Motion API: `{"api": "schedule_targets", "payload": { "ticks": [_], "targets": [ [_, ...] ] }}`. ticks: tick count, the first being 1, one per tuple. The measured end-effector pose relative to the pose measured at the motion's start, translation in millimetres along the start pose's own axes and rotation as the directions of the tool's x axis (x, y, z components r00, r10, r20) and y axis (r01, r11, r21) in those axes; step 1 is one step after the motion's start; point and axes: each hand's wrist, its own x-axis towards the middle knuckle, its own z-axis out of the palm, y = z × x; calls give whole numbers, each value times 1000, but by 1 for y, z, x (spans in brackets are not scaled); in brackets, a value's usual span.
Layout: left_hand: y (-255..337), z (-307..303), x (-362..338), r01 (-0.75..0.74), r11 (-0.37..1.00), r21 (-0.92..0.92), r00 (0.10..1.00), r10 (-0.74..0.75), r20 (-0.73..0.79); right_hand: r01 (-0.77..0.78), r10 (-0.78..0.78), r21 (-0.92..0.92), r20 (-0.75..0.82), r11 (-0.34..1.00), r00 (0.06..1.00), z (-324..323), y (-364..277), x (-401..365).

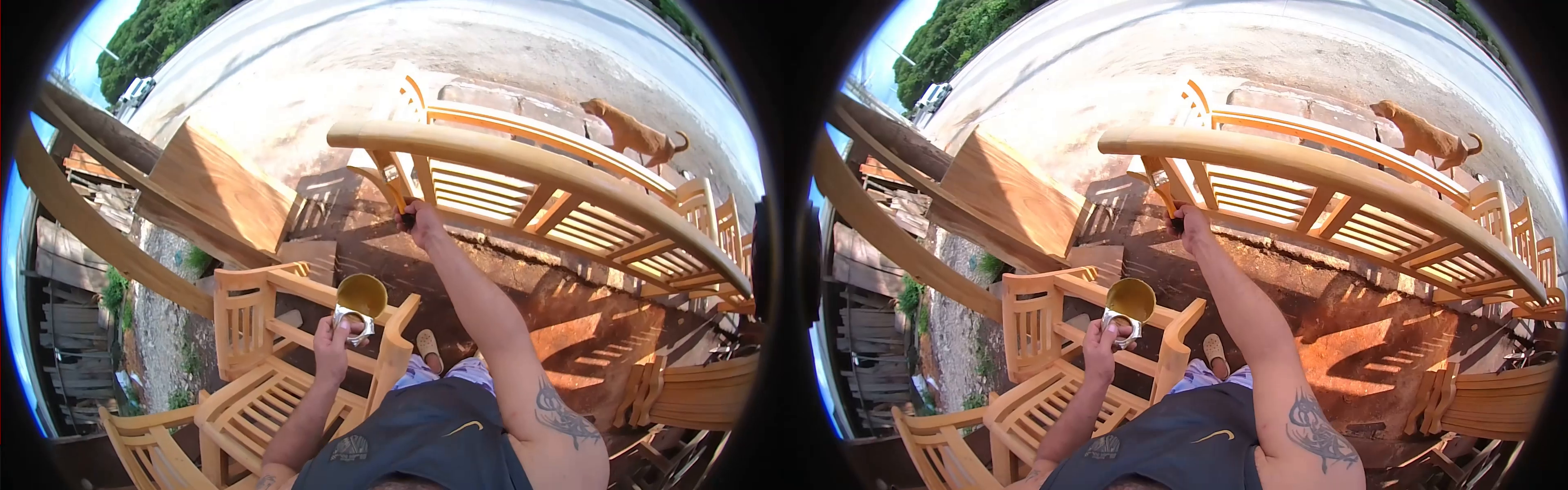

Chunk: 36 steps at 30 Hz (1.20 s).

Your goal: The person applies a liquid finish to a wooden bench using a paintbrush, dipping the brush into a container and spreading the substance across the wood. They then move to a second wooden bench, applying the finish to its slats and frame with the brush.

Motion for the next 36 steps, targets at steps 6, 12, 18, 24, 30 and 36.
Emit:
{"api": "schedule_targets", "payload": {
  "ticks": [6, 12, 18, 24, 30, 36],
  "targets": [
    [1, 4, 5, -17, 999, 52, 999, 15, 49, 103, -101, 9, -84, 995, 991, -6, -29, -3],
    [3, 30, 5, -39, 996, 77, 992, 29, 124, 240, -223, 81, -178, 968, 959, -84, -68, -64],
    [-2, 56, 6, -19, 995, 97, 980, -1, 199, 405, -351, 181, -269, 896, 897, -189, -100, -132],
    [-3, 68, 3, -22, 995, 99, 972, -2, 233, 551, -423, 313, -392, 774, 817, -261, -128, -206],
    [-9, 56, 5, 17, 998, 55, 977, -28, 213, 565, -441, 469, -356, 679, 824, -225, -99, -187],
    [-7, 30, 1, -8, 1000, 27, 990, 4, 138, 292, -234, 455, -179, 842, 955, -96, -44, -90]
  ]
}}
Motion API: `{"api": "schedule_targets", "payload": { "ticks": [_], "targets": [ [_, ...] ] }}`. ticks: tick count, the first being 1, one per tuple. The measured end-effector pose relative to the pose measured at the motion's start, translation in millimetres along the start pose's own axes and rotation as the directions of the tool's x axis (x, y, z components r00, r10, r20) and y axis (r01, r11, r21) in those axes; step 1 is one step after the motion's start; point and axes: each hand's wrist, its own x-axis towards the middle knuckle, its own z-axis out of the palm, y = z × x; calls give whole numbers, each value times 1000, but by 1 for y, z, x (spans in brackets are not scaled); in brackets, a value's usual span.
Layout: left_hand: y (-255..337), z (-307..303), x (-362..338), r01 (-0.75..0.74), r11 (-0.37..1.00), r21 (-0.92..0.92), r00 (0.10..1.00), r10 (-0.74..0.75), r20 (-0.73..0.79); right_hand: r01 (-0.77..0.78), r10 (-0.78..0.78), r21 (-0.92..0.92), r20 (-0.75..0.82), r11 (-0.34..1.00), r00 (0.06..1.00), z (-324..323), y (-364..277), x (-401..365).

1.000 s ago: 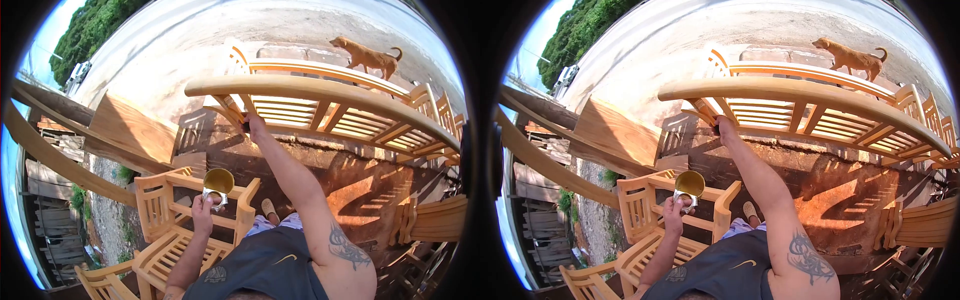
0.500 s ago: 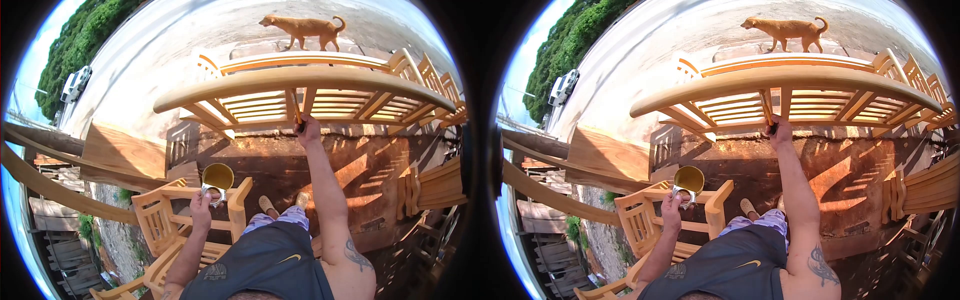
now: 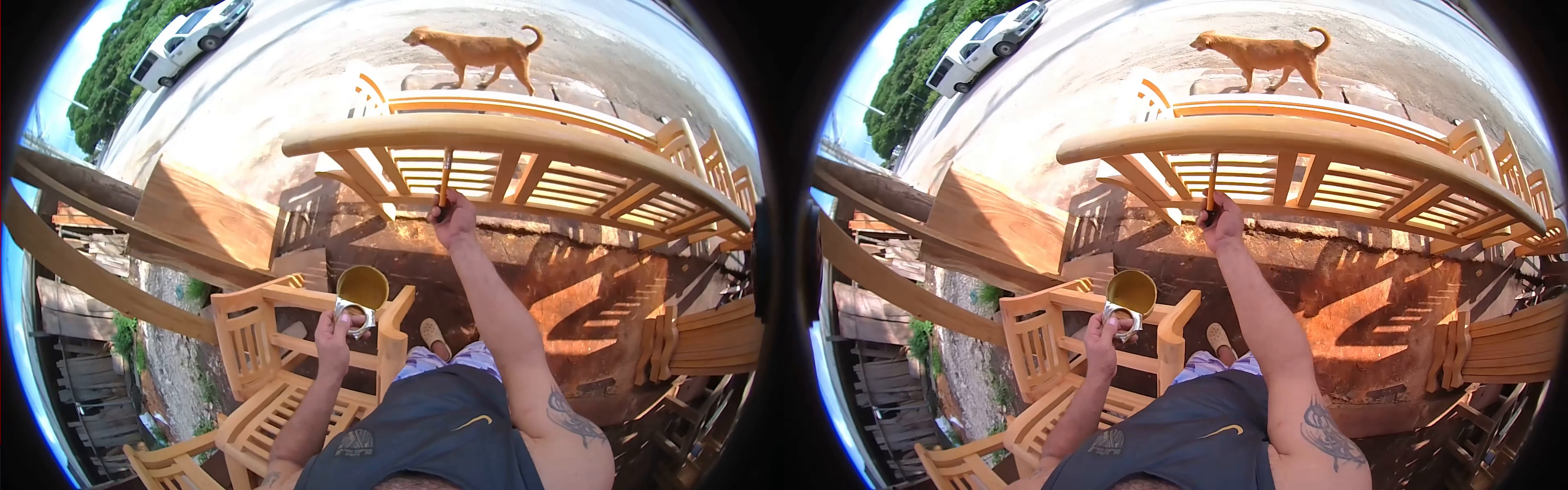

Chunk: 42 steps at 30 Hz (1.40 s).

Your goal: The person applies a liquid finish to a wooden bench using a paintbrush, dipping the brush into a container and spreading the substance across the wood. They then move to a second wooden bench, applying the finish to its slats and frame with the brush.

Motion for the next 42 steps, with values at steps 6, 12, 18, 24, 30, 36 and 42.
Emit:
{"api": "schedule_targets", "payload": {
  "ticks": [6, 12, 18, 24, 30, 36, 42],
  "targets": [
    [-13, -44, -10, 15, 1000, -17, 992, -17, -129, -130, 134, -138, 16, 982, 991, 74, 111, 39],
    [-22, -72, -15, 8, 1000, 3, 979, -7, -206, -193, 198, -423, -33, 885, 980, 116, 169, 59],
    [-16, -66, -12, -26, 1000, 8, 977, 27, -212, -31, -4, -583, -58, 812, 998, 104, 99, 61],
    [-7, -28, -7, -9, 999, 46, 994, 14, -107, 118, -189, -538, -79, 835, 979, 25, -51, -1],
    [1, 21, -2, -20, 1000, 23, 1000, 20, 11, 208, -310, -501, -129, 840, 942, -59, -191, -67],
    [7, 57, -3, -21, 996, 91, 997, 14, 80, 357, -447, -373, -188, 856, 875, -121, -296, -140],
    [0, 69, 3, -37, 995, 88, 991, 25, 129, 622, -604, -76, -359, 779, 712, -100, -253, -159]
  ]
}}
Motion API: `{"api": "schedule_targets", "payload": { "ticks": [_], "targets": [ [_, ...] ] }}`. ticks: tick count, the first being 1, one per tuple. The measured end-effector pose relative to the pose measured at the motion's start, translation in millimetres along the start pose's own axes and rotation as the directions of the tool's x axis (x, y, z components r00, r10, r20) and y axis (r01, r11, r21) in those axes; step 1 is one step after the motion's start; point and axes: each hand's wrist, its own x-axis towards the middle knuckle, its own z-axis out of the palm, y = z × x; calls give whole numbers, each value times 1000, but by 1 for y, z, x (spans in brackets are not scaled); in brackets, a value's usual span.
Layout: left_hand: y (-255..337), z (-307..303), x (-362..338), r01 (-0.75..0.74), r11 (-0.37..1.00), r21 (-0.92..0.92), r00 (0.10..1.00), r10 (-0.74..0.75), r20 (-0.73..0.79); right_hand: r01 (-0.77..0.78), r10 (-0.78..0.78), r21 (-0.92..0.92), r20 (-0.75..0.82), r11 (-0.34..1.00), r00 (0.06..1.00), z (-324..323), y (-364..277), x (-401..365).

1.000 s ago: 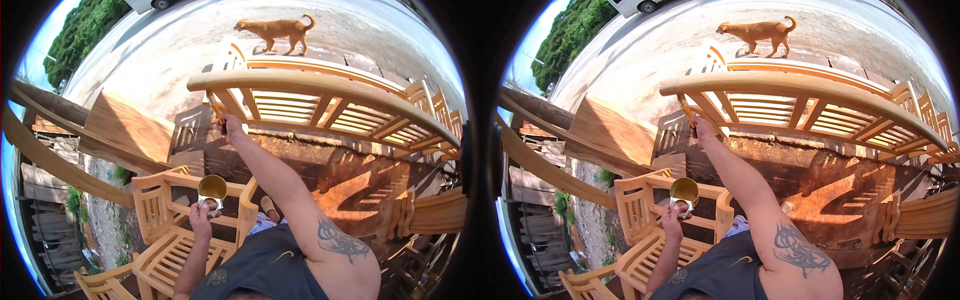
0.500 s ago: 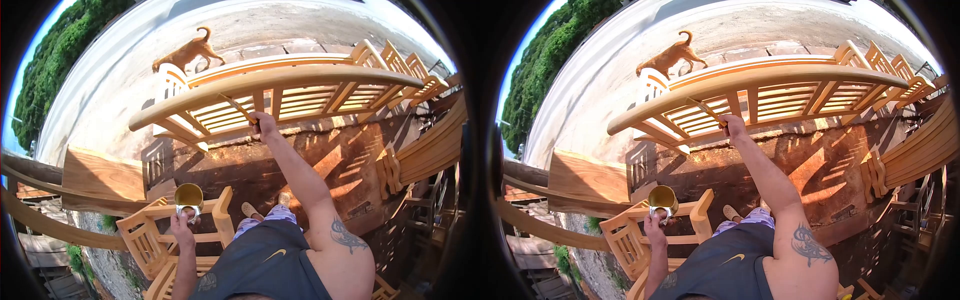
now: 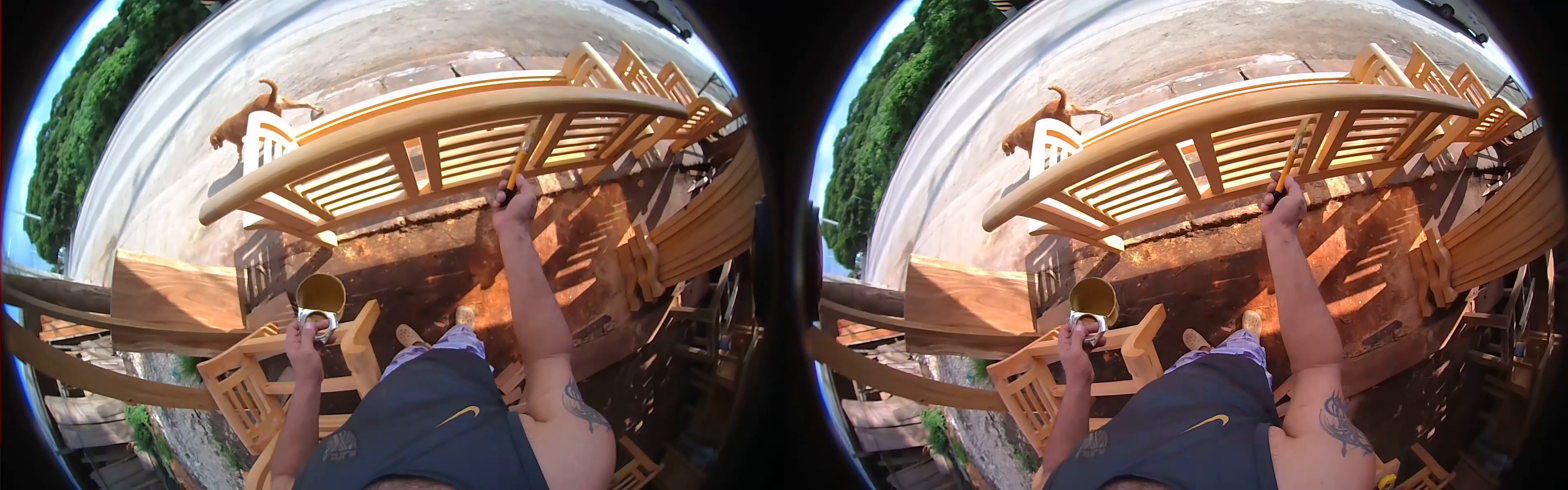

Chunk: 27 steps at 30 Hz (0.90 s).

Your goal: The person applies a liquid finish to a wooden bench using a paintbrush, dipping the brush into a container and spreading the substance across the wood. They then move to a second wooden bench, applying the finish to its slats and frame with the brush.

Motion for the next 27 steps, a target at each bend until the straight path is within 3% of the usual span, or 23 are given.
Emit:
{"api": "schedule_targets", "payload": {
  "ticks": [4, 9, 12, 15, 17, 18, 19, 24, 27],
  "targets": [
    [-4, -4, -2, 7, 1000, -8, 1000, -7, 19, -242, 241, -17, 195, 970, 951, 65, 102, -48],
    [8, -7, -11, 2, 1000, -6, 999, -2, -40, -349, 368, -119, 247, 930, 896, 112, 200, -101],
    [0, -16, -11, -14, 1000, -4, 999, 14, -33, -216, 339, -414, 251, 884, 907, 117, 227, -119],
    [1, -20, -8, -18, 1000, 2, 999, 19, -29, 77, 344, -744, 395, 664, 852, 103, 215, -112],
    [2, -19, -8, -16, 1000, -9, 999, 16, -45, 79, 310, -754, 361, 651, 880, 101, 174, -100],
    [2, -19, -8, -20, 1000, -3, 999, 20, -49, 86, 257, -739, 337, 668, 906, 98, 152, -84],
    [2, -19, -8, -23, 1000, 2, 998, 23, -54, -2, 254, -641, 301, 767, 919, 92, 125, -68],
    [-1, -22, -2, -43, 999, 7, 999, 43, -23, -46, 182, -548, 196, 835, 964, 49, 28, -29],
    [-2, -24, 1, -36, 999, 3, 999, 36, -12, -85, 99, -237, 50, 968, 994, 39, 31, -43]
  ]
}}
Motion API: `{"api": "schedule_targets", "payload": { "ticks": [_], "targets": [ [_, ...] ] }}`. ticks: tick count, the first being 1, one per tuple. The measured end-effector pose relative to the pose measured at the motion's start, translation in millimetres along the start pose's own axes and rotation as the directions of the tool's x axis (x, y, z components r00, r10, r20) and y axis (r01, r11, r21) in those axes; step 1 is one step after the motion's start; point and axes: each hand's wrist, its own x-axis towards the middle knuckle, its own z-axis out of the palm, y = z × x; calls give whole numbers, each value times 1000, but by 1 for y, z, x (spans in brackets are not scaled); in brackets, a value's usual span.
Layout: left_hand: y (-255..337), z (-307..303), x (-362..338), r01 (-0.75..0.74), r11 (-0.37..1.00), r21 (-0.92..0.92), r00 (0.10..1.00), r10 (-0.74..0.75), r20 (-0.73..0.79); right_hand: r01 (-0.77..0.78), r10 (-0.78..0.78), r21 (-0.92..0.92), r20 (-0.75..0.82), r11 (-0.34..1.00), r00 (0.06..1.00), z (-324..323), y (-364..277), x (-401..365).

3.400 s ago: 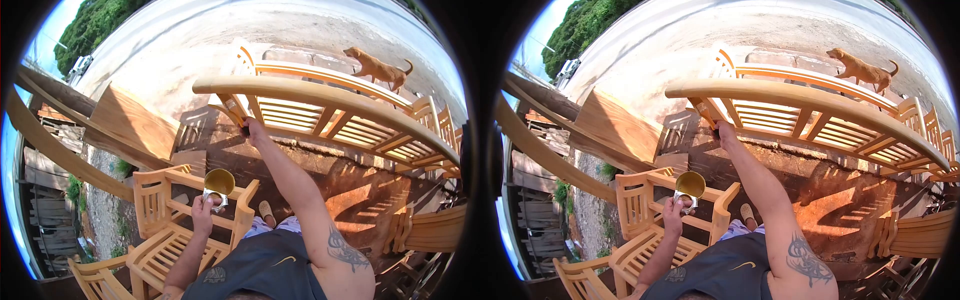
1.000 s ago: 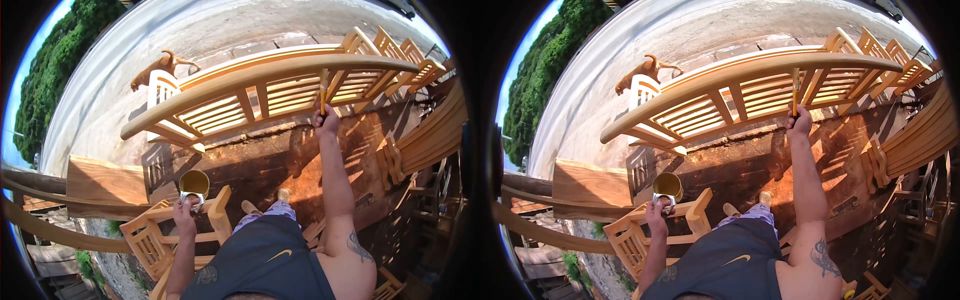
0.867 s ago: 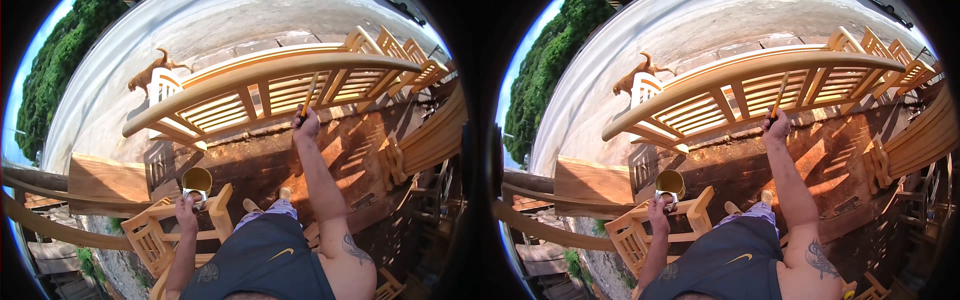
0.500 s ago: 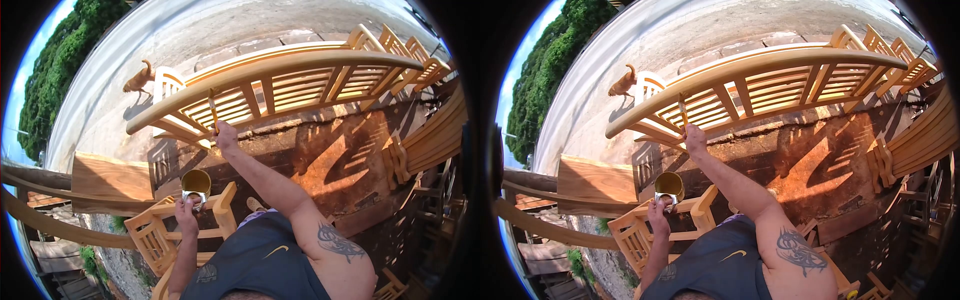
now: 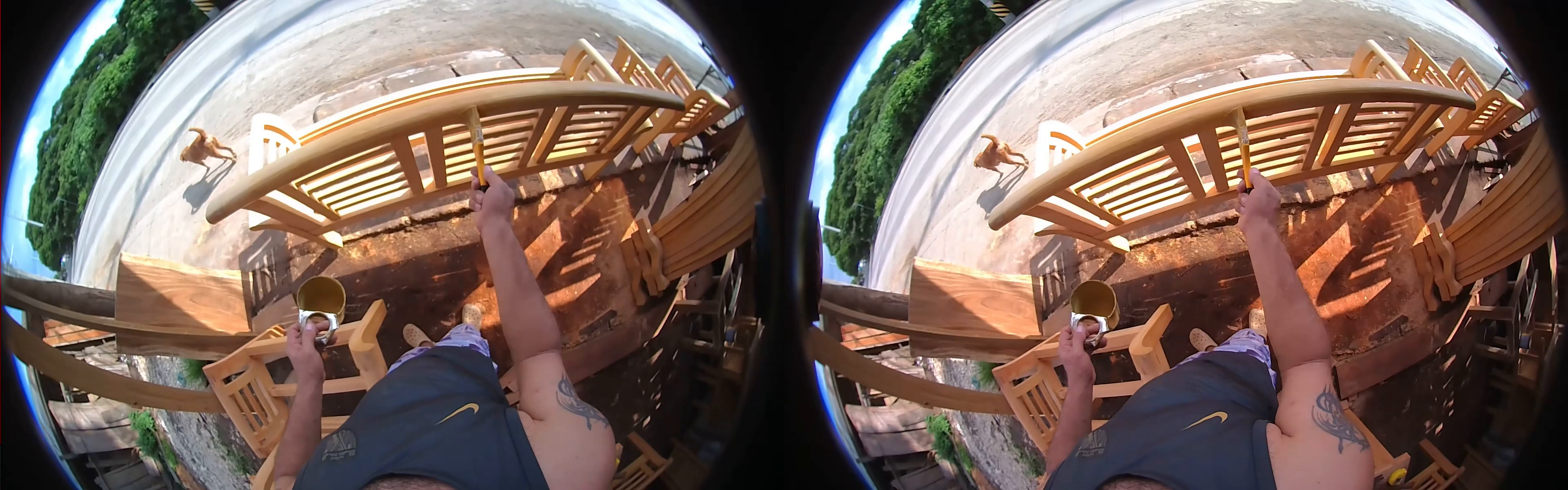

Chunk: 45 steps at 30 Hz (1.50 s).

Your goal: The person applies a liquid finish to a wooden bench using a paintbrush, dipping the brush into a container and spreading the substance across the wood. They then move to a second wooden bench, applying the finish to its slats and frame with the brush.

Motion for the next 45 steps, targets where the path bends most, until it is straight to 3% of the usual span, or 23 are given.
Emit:
{"api": "schedule_targets", "payload": {
  "ticks": [3, 7, 13, 14, 16, 19, 20, 22, 24, 27, 32, 35, 36, 40, 41, 45],
  "targets": [
    [2, -1, -1, 5, 1000, -14, 1000, -5, 3, 137, -120, 259, -81, 956, 989, 28, 30, -25],
    [2, -6, -2, 14, 999, -34, 1000, -14, 2, 28, -38, 59, 163, 998, 986, 97, 106, -46],
    [1, -20, -10, 26, 999, -18, 998, -27, -56, 12, 84, -327, 279, 945, 957, 175, 216, -89],
    [3, -21, -12, 31, 999, -28, 997, -33, -68, 66, 93, -425, 343, 903, 935, 179, 225, -92],
    [4, -23, -13, 35, 999, -31, 995, -38, -94, 195, 129, -587, 463, 785, 877, 185, 232, -95],
    [3, -26, -14, 20, 999, -49, 992, -26, -126, 88, 292, -617, 488, 782, 822, 178, 214, -79],
    [2, -26, -13, 15, 998, -60, 990, -23, -137, 40, 311, -627, 440, 778, 842, 171, 181, -78],
    [2, -26, -13, 2, 1000, -24, 992, -5, -130, -127, 316, -459, 362, 879, 877, 143, 139, -46],
    [1, -25, -14, 7, 1000, -16, 993, -9, -121, -42, 197, -457, 296, 889, 935, 108, 99, -23],
    [-1, -18, -10, 23, 999, -44, 995, -27, -97, -43, 131, -340, 240, 939, 962, 55, 53, 0],
    [-10, 0, -1, 16, 997, -70, 998, -20, -57, 100, -98, 122, -22, 988, 995, -8, 36, 19],
    [-6, 11, 0, 21, 996, -84, 999, -24, -26, 103, -103, 196, -9, 975, 995, 4, 35, 14],
    [-6, 12, 1, 24, 996, -81, 1000, -25, -8, 65, -80, 194, 70, 979, 994, 14, 42, 10],
    [-3, 14, 1, 22, 997, -73, 1000, -22, -1, -4, -2, 20, 274, 1000, 962, 72, 112, -26],
    [-3, 12, 1, 19, 997, -70, 1000, -20, -9, -89, 77, 22, 309, 996, 948, 87, 132, -38],
    [1, 2, -8, 18, 997, -81, 997, -24, -71, -177, 202, -99, 379, 979, 903, 142, 198, -65]
  ]
}}
